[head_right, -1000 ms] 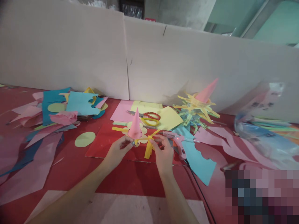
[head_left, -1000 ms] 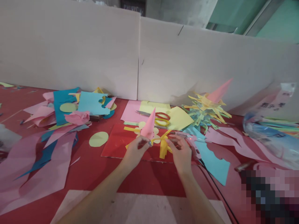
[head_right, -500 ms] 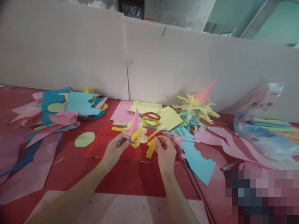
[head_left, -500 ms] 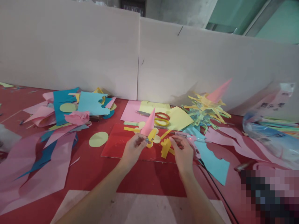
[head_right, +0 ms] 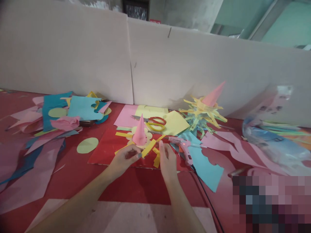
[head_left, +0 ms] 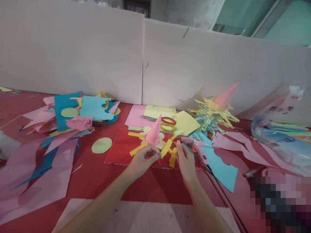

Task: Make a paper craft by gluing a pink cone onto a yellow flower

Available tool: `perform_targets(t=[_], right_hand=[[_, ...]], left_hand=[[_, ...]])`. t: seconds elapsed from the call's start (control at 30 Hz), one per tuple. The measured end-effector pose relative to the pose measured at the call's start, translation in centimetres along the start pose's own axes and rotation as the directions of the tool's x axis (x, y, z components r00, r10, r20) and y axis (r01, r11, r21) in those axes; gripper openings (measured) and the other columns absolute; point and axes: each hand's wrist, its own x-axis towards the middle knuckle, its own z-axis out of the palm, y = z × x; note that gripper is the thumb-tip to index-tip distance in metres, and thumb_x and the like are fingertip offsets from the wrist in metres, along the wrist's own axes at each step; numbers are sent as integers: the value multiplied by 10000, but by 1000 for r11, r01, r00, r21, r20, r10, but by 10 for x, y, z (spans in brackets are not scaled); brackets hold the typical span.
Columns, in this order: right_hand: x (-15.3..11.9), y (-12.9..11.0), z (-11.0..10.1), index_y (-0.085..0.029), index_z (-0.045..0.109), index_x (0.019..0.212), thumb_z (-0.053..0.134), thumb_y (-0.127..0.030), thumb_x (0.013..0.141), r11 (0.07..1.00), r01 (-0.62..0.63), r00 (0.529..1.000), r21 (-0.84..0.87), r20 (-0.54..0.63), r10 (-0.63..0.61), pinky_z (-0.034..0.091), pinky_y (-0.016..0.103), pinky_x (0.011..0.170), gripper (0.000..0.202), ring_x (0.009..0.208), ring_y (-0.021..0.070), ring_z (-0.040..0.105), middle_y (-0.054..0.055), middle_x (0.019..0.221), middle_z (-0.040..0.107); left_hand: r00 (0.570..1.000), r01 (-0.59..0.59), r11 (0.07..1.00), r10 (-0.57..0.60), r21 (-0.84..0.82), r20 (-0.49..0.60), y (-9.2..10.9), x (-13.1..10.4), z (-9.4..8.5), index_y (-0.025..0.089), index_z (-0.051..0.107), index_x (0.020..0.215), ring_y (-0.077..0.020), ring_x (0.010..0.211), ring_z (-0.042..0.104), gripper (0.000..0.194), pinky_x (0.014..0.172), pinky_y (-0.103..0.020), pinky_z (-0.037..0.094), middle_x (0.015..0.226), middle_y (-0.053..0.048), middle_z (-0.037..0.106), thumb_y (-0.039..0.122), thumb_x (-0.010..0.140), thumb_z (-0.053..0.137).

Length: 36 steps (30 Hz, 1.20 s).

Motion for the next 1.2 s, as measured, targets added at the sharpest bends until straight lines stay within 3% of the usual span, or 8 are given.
perform_targets(t=[0.33,0.47,0.6,0.73,0.83,0.93,1.03,1.2], right_hand=[[6,12,-2,-168,623,700,559,-489,744,998,-34,993,53,117,28,369,242,580,330,604,117,441,-6,668,559],[6,11,-3,-167,630,732,589,-443,741,994,-49,998,101,36,46,378,241,595,279,638,126,470,7,697,583],[5,5,-4,-154,603,672,585,-440,747,980,-40,995,192,-85,58,363,221,535,297,627,121,470,6,626,538],[4,-3,-6,-139,619,768,568,-460,756,967,-60,988,249,-124,93,298,201,430,325,484,79,377,-4,564,534],[2,-7,-6,-135,629,858,569,-455,759,961,-51,984,273,-151,95,257,198,383,340,420,55,301,-11,554,539],[-2,-10,-5,-142,653,849,568,-421,771,970,1,991,244,-127,31,275,198,384,302,409,59,315,-41,486,460],[-10,-9,-2,-160,660,868,578,-393,772,973,32,999,229,-44,-23,305,198,398,266,412,63,360,-45,500,450],[-22,-8,1,-181,658,958,482,-382,840,978,81,960,192,250,-128,321,200,419,292,394,67,340,-60,459,388]], left_hand=[[994,-2,1000,4,-17,111,-4,-1,1,171,542,753,-122,730,584,142,745,-278,462,759,-5,585,311,771,559],[993,26,998,-19,-61,116,-3,0,2,175,530,783,-124,712,586,130,731,-280,461,753,-10,599,305,787,535],[996,-18,999,15,-39,-90,-6,3,-1,179,513,769,-115,679,560,138,696,-257,448,698,3,572,302,817,475],[940,-25,997,47,69,-338,-12,7,-7,177,527,782,-115,678,545,168,672,-235,435,685,8,554,311,830,438],[916,4,994,39,106,-400,-13,7,-9,179,532,794,-115,671,544,178,662,-226,435,683,10,557,320,832,430],[959,-5,977,66,215,-276,-9,2,-6,180,531,751,-111,658,539,199,662,-220,426,669,13,567,301,845,403],[992,-121,895,123,429,23,-4,-5,1,174,546,693,-110,645,533,254,630,-213,412,664,5,587,293,857,392],[883,-450,671,236,589,406,-2,-12,11,179,620,760,-125,656,560,234,648,-232,418,708,-20,645,244,858,417]])
